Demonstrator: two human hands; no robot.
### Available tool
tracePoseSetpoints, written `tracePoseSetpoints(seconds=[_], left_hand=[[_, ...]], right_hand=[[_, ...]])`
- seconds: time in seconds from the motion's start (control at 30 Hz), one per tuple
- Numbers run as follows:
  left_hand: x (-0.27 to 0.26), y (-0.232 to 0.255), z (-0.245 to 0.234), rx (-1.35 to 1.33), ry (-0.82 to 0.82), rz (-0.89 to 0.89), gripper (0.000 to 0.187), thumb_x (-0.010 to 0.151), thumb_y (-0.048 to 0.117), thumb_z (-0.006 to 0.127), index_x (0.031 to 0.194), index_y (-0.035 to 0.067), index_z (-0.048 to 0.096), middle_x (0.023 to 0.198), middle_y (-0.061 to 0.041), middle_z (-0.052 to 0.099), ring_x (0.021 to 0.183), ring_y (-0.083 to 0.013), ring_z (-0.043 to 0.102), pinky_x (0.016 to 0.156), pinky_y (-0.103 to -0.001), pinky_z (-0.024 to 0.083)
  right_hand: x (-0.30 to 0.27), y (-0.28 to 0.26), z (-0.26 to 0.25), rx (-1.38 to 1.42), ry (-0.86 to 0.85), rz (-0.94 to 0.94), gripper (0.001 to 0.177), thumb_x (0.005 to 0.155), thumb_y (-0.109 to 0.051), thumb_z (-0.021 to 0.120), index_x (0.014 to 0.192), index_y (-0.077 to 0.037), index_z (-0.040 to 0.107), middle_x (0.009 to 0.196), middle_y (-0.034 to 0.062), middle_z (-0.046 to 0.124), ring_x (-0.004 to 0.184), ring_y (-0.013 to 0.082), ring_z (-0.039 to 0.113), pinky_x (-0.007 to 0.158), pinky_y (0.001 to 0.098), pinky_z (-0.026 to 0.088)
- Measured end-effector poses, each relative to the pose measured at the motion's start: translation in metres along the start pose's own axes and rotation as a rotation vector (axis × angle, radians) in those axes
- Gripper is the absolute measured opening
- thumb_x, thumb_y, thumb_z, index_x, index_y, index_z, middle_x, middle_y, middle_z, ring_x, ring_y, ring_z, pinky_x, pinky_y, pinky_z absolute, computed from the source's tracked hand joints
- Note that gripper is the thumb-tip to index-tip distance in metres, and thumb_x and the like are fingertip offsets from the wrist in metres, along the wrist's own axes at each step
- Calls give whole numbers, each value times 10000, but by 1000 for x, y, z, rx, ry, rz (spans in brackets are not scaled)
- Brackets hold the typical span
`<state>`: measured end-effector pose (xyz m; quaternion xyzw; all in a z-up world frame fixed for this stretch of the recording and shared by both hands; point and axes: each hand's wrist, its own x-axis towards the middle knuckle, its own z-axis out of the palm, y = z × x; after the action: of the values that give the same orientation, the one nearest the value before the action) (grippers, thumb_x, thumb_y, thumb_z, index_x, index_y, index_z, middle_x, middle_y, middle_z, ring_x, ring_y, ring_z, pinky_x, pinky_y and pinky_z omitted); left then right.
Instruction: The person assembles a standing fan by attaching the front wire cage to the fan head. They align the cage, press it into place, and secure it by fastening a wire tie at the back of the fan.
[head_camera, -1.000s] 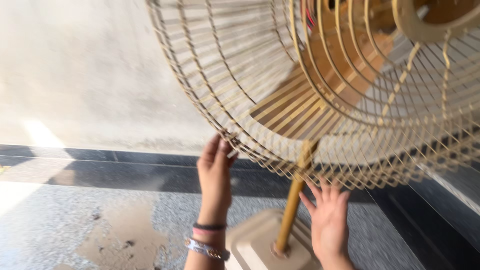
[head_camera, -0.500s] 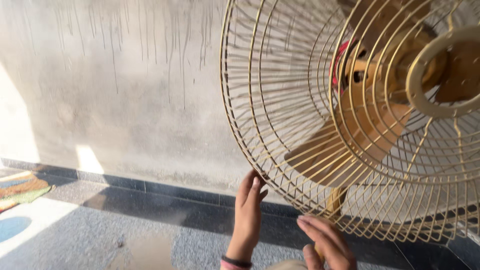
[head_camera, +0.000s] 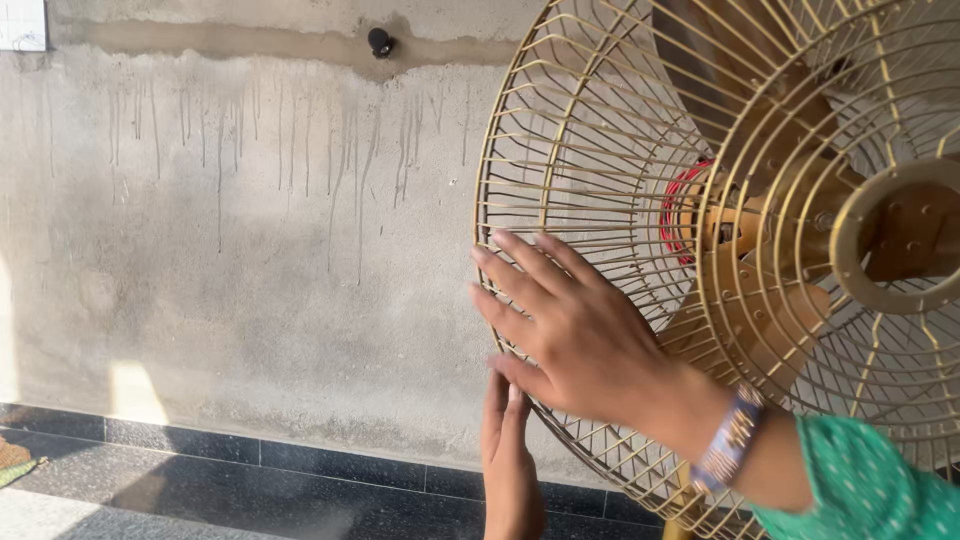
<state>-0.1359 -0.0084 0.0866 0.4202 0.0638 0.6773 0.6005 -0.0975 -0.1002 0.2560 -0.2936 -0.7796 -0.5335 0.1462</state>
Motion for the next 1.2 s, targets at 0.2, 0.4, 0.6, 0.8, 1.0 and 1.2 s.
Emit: tracePoseSetpoints(seconds=[0.2,0.4,0.6,0.8,1.0,1.2], left_hand=[[-2,-3,4,-95,15,24,645,968,268,507,1558,59,350,1638,-119,398,1523,-219,347,1216,-389,237],[9,-36,5,-174,18,140,588,980,180,531,1533,32,397,1590,-148,463,1476,-235,425,1190,-385,309],[14,-54,4,-109,77,252,546,974,143,545,1500,27,458,1496,-138,548,1385,-232,522,1131,-375,396],[24,-59,-10,29,111,327,444,1004,164,506,1411,2,580,1358,-121,659,1263,-204,608,1071,-352,448],[41,-84,-13,-263,-10,113,445,1007,240,524,1403,43,565,1372,-108,637,1257,-218,583,1050,-377,471],[39,-86,-18,-222,-7,21,560,981,244,515,1515,98,435,1534,-81,531,1333,-223,543,1062,-389,454]], right_hand=[[43,25,9,-348,-122,-121,632,797,-494,691,1162,21,704,1298,224,626,1300,360,503,1164,477,291],[36,32,-2,-284,-63,-233,450,754,-464,720,891,-36,721,986,164,676,1083,378,575,1107,501,339],[31,45,-18,-225,-33,-243,359,753,-384,767,684,-47,667,763,95,615,885,288,588,1029,453,421],[27,43,-21,-151,-46,-196,400,750,-390,791,607,-47,644,697,96,598,830,294,573,956,437,433],[23,47,-17,-133,39,-215,395,761,-395,783,658,-41,643,730,94,600,892,308,574,1015,463,418],[21,44,-9,-119,16,-177,406,811,-398,746,678,-31,636,800,127,614,977,334,570,1103,485,375]])
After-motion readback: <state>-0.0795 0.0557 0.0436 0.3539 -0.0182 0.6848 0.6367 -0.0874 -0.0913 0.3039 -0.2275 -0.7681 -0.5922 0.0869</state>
